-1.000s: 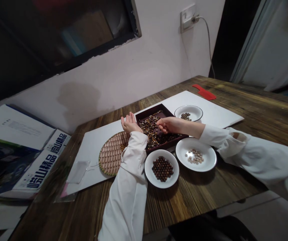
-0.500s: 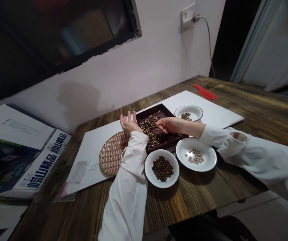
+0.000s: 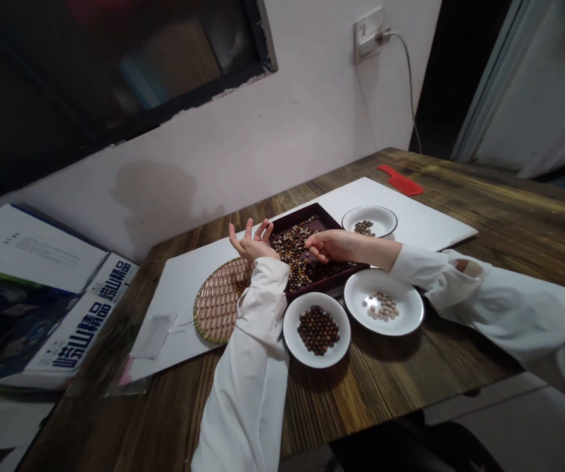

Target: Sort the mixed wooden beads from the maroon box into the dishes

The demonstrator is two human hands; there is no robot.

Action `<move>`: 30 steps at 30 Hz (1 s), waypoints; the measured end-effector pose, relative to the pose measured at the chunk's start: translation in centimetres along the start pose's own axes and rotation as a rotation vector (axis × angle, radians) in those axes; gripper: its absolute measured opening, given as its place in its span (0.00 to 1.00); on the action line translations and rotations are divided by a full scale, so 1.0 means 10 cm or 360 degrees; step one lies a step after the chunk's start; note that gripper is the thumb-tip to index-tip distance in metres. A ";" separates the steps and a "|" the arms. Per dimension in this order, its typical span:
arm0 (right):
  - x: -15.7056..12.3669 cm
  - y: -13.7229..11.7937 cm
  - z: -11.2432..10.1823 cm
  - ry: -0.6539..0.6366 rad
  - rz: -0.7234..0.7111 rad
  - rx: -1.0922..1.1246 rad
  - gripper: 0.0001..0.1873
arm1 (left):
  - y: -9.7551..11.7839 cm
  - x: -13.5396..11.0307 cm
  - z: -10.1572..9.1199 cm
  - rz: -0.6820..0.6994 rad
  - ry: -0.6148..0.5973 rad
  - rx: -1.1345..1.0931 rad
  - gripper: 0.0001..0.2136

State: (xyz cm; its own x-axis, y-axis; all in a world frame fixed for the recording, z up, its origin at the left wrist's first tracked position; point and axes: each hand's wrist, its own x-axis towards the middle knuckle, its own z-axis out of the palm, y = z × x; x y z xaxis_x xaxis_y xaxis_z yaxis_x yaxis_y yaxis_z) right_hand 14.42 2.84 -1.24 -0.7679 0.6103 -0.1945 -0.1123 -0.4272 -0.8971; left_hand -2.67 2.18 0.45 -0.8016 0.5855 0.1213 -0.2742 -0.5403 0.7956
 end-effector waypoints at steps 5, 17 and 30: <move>0.01 0.00 0.00 -0.0021 -0.0005 -0.0011 0.04 | 0.01 -0.01 0.00 0.0025 -0.0023 -0.0032 0.26; 0.04 0.03 -0.04 -0.0020 0.0004 -0.0005 0.04 | -0.09 0.09 -0.02 -0.0171 -0.0095 0.0101 0.26; 0.05 0.02 0.03 0.0282 0.0034 0.0034 0.08 | -0.29 -0.21 0.00 0.0199 -0.1061 0.1756 0.08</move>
State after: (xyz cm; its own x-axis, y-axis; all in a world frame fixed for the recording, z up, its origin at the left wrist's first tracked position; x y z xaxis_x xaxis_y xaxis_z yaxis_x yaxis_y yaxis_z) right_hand 13.80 2.89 -1.36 -0.6472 0.7083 -0.2819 -0.1124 -0.4543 -0.8837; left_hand -0.16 2.50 -2.08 -0.2844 0.9264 0.2467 0.6194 -0.0189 0.7849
